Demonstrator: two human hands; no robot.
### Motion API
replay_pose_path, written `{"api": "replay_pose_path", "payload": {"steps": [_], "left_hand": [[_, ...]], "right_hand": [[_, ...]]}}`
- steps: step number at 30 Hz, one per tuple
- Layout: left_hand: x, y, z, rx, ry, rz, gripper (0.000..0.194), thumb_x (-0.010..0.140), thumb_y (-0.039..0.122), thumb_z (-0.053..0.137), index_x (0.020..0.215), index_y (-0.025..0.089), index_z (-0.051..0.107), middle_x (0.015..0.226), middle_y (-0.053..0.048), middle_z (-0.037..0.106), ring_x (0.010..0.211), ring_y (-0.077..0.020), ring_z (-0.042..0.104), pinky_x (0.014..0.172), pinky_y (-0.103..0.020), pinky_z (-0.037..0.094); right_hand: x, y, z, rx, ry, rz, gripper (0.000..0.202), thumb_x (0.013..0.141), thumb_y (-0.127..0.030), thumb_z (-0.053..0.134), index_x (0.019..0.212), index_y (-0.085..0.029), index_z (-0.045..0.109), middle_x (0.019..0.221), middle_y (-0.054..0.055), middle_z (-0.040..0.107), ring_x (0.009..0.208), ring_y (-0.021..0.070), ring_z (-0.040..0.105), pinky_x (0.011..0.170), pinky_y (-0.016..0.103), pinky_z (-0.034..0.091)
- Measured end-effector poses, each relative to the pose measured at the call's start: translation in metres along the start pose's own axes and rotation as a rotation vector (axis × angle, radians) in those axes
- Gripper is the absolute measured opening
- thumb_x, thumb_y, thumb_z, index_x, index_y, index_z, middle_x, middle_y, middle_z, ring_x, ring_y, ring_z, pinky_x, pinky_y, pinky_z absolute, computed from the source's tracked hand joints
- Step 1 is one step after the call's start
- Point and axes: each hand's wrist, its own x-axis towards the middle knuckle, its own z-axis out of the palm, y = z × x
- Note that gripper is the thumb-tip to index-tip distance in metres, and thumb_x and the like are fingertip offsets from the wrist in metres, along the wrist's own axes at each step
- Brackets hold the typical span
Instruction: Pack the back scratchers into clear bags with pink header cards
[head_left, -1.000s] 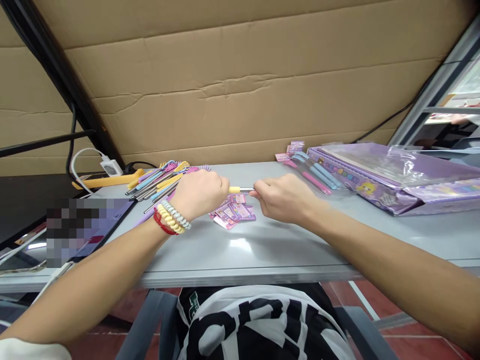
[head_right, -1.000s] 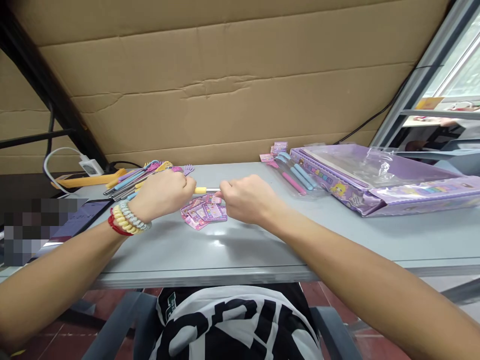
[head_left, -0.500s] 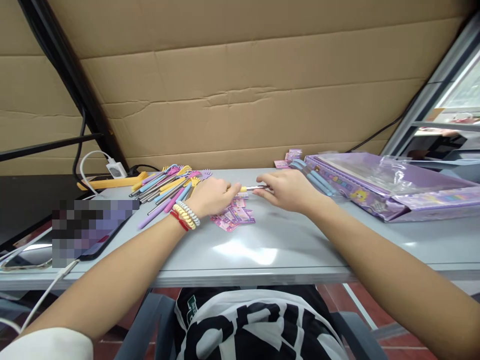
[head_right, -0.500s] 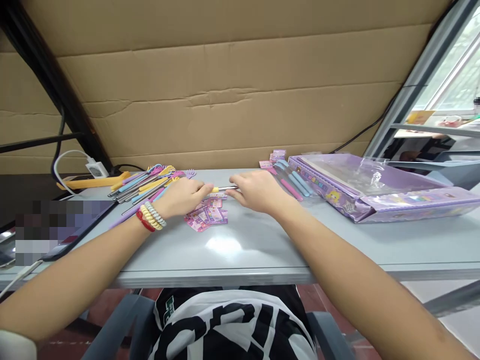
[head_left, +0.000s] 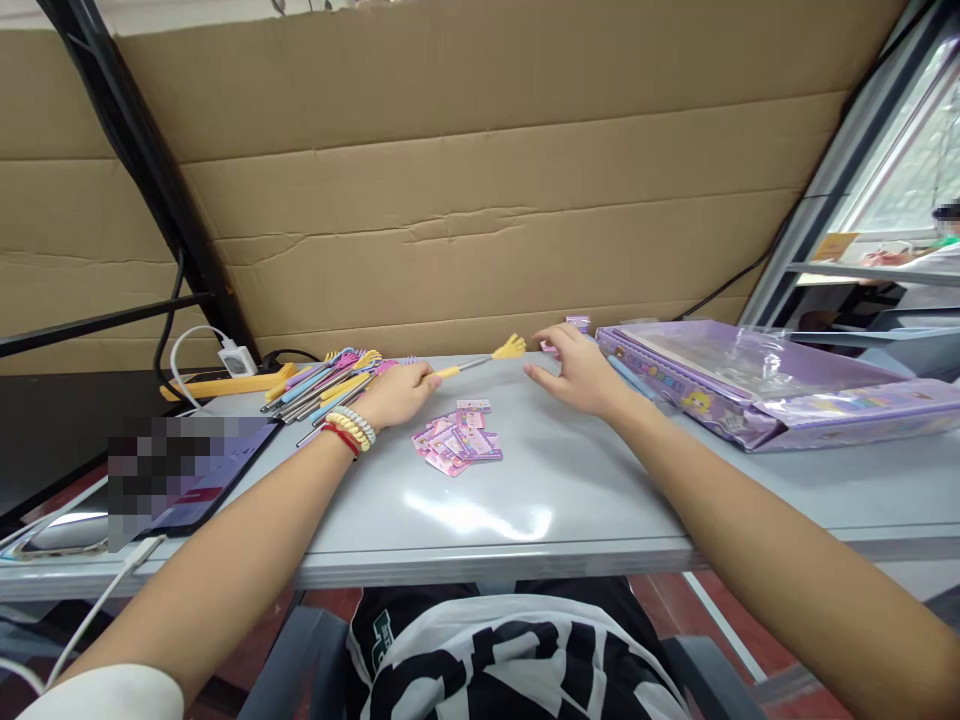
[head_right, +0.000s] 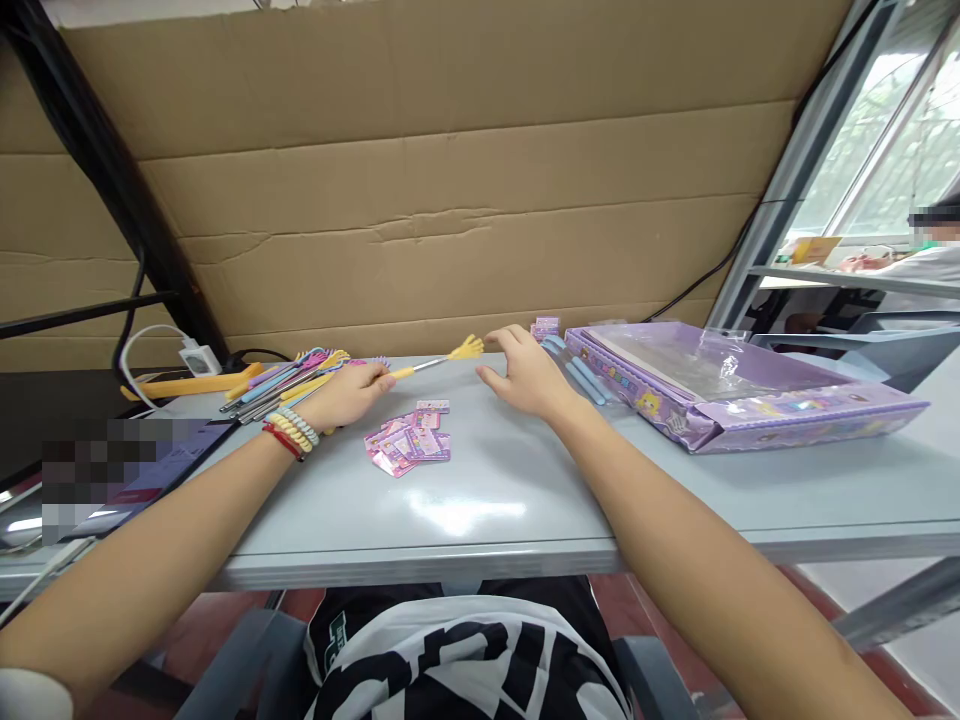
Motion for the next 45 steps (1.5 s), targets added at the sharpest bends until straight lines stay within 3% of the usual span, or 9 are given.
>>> {"api": "replay_pose_path", "payload": {"steps": [3, 7, 11, 15, 21, 31, 38, 42, 45], "left_hand": [[0.003, -0.014, 0.001, 0.058, 0.038, -0.07, 0.027, 0.092, 0.038, 0.034, 0.096, 0.019, 0.053, 0.086, -0.007, 0.066, 0.076, -0.0203, 0.061, 0.064, -0.028, 0.038], [0.004, -0.016, 0.004, 0.097, 0.039, -0.093, 0.025, 0.09, 0.032, 0.039, 0.109, 0.02, 0.05, 0.093, -0.008, 0.068, 0.083, -0.0213, 0.062, 0.065, -0.028, 0.038], [0.003, -0.011, 0.003, 0.112, 0.019, -0.056, 0.036, 0.091, 0.051, 0.034, 0.089, 0.022, 0.057, 0.082, -0.006, 0.068, 0.075, -0.0207, 0.061, 0.059, -0.027, 0.035], [0.001, -0.007, -0.003, 0.157, 0.018, -0.102, 0.058, 0.085, 0.068, 0.028, 0.06, 0.021, 0.051, 0.064, -0.006, 0.062, 0.061, -0.0197, 0.056, 0.052, -0.028, 0.029], [-0.003, 0.005, -0.014, 0.163, 0.044, -0.252, 0.065, 0.078, 0.077, 0.029, 0.047, 0.021, 0.045, 0.053, -0.007, 0.057, 0.053, -0.0216, 0.054, 0.05, -0.031, 0.029], [-0.001, -0.002, -0.007, 0.158, 0.008, -0.179, 0.068, 0.077, 0.08, 0.027, 0.045, 0.021, 0.043, 0.053, -0.008, 0.056, 0.049, -0.0193, 0.05, 0.047, -0.032, 0.026], [0.0, -0.004, -0.006, 0.132, -0.02, -0.167, 0.067, 0.079, 0.077, 0.027, 0.049, 0.021, 0.048, 0.055, -0.006, 0.058, 0.05, -0.0184, 0.051, 0.048, -0.03, 0.026], [0.0, -0.003, -0.008, 0.158, -0.002, -0.174, 0.061, 0.082, 0.071, 0.03, 0.055, 0.021, 0.052, 0.064, -0.008, 0.064, 0.059, -0.0201, 0.056, 0.051, -0.029, 0.029], [0.0, -0.003, -0.008, 0.157, 0.007, -0.164, 0.057, 0.084, 0.066, 0.03, 0.059, 0.02, 0.054, 0.068, -0.009, 0.066, 0.063, -0.0207, 0.058, 0.052, -0.028, 0.031]], "right_hand": [[-0.001, -0.016, 0.003, 0.097, -0.119, 0.012, 0.019, 0.081, -0.031, 0.053, 0.083, -0.014, 0.062, 0.085, 0.01, 0.065, 0.08, 0.0192, 0.058, 0.074, 0.031, 0.044], [-0.004, -0.038, 0.008, 0.174, -0.539, -0.064, 0.019, 0.08, -0.032, 0.055, 0.081, -0.016, 0.065, 0.077, 0.005, 0.067, 0.068, 0.0145, 0.056, 0.065, 0.026, 0.04], [-0.003, -0.037, 0.008, 0.153, -0.694, 0.006, 0.022, 0.079, -0.037, 0.057, 0.082, -0.017, 0.066, 0.072, 0.002, 0.067, 0.063, 0.0131, 0.055, 0.059, 0.024, 0.038], [0.0, -0.013, 0.0, 0.071, -0.714, 0.163, 0.022, 0.079, -0.038, 0.057, 0.081, -0.017, 0.065, 0.075, 0.003, 0.068, 0.065, 0.0141, 0.058, 0.059, 0.025, 0.039], [0.002, 0.007, -0.007, -0.024, -0.762, 0.303, 0.019, 0.076, -0.037, 0.06, 0.078, -0.018, 0.064, 0.077, 0.003, 0.069, 0.069, 0.016, 0.06, 0.061, 0.025, 0.04], [0.0, 0.007, 0.001, 0.015, -0.761, 0.29, 0.024, 0.077, -0.039, 0.058, 0.086, -0.018, 0.066, 0.08, 0.004, 0.069, 0.069, 0.0157, 0.06, 0.059, 0.025, 0.04], [0.0, 0.002, 0.005, 0.023, -0.705, 0.246, 0.019, 0.079, -0.03, 0.055, 0.089, -0.018, 0.067, 0.083, 0.004, 0.07, 0.072, 0.0153, 0.06, 0.063, 0.024, 0.042], [0.003, 0.016, 0.0, -0.13, -0.62, 0.28, 0.022, 0.076, -0.016, 0.052, 0.091, -0.016, 0.069, 0.092, 0.007, 0.072, 0.081, 0.0175, 0.062, 0.069, 0.024, 0.043], [0.004, 0.036, -0.018, -0.324, -0.498, 0.415, 0.026, 0.074, -0.017, 0.053, 0.094, -0.016, 0.069, 0.096, 0.012, 0.071, 0.085, 0.0221, 0.063, 0.068, 0.027, 0.042]]}}
